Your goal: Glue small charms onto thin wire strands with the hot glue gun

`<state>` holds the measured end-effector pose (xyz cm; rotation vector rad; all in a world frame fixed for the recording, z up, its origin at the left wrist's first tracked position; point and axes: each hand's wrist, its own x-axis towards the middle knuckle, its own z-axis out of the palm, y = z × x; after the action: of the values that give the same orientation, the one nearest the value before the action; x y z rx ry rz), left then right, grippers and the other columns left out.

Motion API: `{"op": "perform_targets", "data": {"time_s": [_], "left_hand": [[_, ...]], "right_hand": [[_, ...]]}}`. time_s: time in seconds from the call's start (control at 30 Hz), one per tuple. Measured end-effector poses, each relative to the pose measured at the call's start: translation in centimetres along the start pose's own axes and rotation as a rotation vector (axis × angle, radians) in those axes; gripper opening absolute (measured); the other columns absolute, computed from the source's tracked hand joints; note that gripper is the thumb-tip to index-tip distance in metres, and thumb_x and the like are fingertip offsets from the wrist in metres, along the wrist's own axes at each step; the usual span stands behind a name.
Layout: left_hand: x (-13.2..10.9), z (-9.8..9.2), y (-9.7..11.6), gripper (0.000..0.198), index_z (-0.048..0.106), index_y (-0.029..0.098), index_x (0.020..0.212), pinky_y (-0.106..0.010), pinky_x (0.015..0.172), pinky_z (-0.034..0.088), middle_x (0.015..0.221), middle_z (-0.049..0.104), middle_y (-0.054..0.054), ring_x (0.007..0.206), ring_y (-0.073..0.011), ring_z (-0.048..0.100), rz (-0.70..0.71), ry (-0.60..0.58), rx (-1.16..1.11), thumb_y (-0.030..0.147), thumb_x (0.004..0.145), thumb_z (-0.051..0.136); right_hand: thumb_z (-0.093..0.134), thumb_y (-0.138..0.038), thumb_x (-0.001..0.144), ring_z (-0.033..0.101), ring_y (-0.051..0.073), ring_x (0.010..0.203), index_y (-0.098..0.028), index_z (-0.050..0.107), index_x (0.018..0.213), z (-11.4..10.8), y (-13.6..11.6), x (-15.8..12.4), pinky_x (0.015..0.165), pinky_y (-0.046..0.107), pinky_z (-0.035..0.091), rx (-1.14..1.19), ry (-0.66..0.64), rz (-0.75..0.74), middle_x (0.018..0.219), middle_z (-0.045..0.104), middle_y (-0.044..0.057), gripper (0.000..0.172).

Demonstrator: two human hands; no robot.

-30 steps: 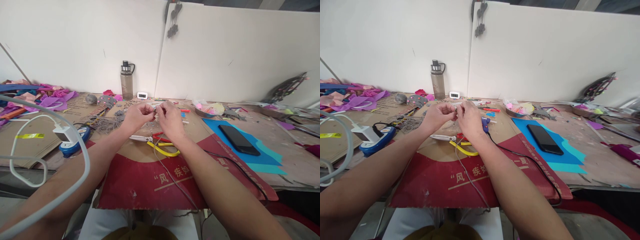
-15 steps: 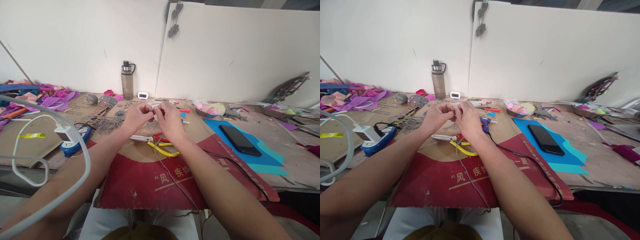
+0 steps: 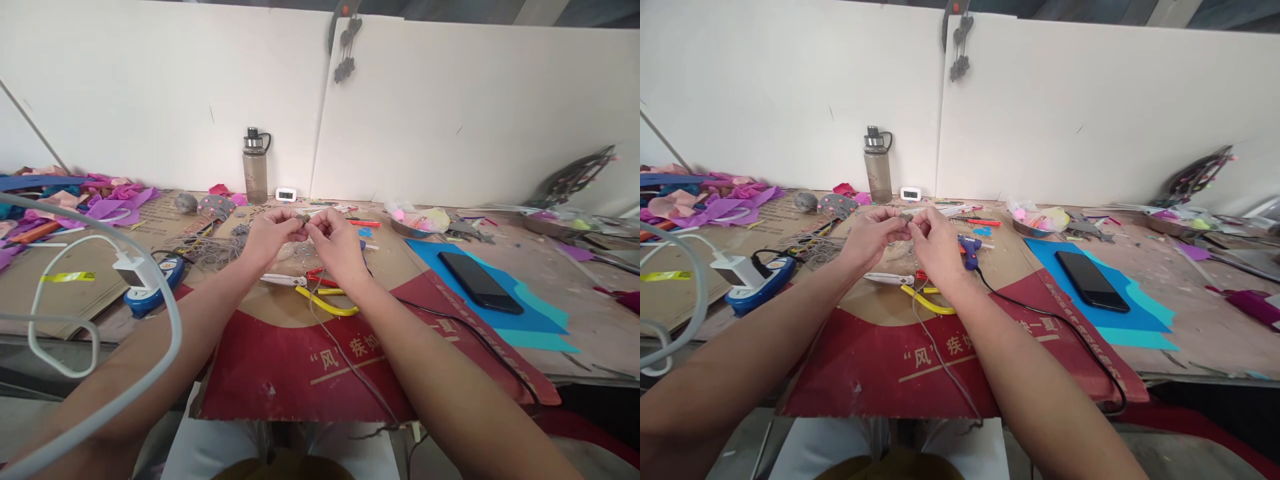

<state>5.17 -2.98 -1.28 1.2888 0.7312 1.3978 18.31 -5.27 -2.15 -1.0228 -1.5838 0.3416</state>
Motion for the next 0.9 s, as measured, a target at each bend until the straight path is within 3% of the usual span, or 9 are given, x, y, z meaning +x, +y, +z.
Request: {"op": "perform_targets", "data": {"time_s": [0.27,0.47,0.9], "left_hand": [[0.1,-0.1,-0.3,0.008,0.062,0.014,0.066,-0.020,0.048,0.043,0.057,0.057,0.002,0.052,-0.0074,0.052,0.066,-0.025,0.065,0.017,0.065,0.070],[0.0,0.0,-0.3,0.012,0.062,0.013,0.070,-0.023,0.057,0.049,0.061,0.060,0.000,0.056,-0.0093,0.058,0.042,-0.087,-0.001,0.017,0.065,0.072],[0.0,-0.3,0.4,0.011,0.062,0.011,0.070,-0.026,0.060,0.052,0.061,0.063,-0.003,0.055,-0.0114,0.061,-0.081,-0.235,0.051,0.020,0.070,0.068]], "right_hand": [[0.061,-0.030,0.075,0.039,0.009,0.055,-0.019,0.051,0.068,0.3,0.4,0.4,0.054,0.024,0.032,0.186,0.039,0.195,0.059,0.045,-0.006,0.016],[0.062,-0.033,0.072,0.034,0.008,0.051,-0.019,0.058,0.081,0.3,1.1,0.5,0.051,0.023,0.030,0.292,0.026,0.263,0.056,0.040,-0.008,0.017],[0.056,-0.023,0.069,0.033,0.008,0.053,-0.018,0.052,0.064,-0.6,0.0,0.6,0.053,0.023,0.029,0.133,0.012,0.273,0.055,0.040,-0.007,0.008]]}}
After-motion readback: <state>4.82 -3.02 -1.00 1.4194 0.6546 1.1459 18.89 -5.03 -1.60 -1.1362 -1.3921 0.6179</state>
